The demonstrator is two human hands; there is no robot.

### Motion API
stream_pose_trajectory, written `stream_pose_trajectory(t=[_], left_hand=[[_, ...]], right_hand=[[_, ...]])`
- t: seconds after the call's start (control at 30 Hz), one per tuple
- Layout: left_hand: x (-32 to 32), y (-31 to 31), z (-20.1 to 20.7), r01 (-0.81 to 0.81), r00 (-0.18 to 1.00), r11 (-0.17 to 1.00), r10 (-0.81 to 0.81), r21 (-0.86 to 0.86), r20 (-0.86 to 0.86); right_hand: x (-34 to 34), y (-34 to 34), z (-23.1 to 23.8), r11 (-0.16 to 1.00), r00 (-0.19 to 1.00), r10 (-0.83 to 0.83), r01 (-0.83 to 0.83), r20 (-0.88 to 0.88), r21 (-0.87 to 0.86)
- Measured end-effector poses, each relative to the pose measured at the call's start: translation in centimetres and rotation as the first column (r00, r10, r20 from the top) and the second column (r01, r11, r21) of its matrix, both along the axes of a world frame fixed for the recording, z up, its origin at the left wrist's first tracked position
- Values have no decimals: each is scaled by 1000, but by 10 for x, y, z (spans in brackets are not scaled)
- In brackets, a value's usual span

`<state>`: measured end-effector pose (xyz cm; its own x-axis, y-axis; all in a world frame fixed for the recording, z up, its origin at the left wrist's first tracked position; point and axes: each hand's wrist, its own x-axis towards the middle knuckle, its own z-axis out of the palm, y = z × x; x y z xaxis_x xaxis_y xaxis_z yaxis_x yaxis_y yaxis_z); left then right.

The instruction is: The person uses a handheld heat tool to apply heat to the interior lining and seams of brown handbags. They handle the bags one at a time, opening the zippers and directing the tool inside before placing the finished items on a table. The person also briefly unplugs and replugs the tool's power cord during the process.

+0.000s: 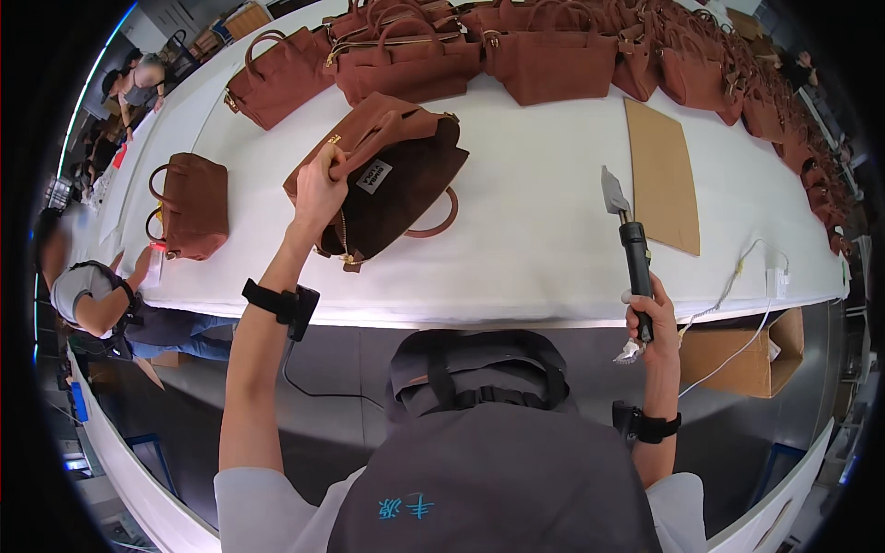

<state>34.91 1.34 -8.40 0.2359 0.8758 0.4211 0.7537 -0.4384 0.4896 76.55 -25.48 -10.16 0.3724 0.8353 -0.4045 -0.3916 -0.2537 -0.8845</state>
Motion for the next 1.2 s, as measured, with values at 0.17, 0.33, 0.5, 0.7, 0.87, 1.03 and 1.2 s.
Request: stream_pose_trajectory(t=[0.17,0.33,0.5,0.7,0.87,1.03,1.2], left_hand=[[6,-7,6,36,997,999,-34,-32,62],[-1,-9,-4,38,993,994,-25,-106,116],[1,-4,-2,7,996,987,7,-160,85],[7,-6,3,37,997,993,-29,-116,67],[3,-9,-1,44,997,991,-35,-123,71],[4,-8,-2,56,996,987,-45,-151,78],[4,-8,-1,23,996,986,-8,-167,90]], right_hand=[[-15,-3,19,990,970,138,-129,202,-56],[-36,9,40,933,889,359,-347,284,-92],[-79,47,41,839,694,520,-525,499,-145],[-129,112,-2,797,331,405,-584,852,-152],[-147,143,-9,772,222,501,-551,837,-316],[-158,148,-24,786,178,475,-526,862,-325],[-167,136,-21,703,99,504,-624,858,-341]])
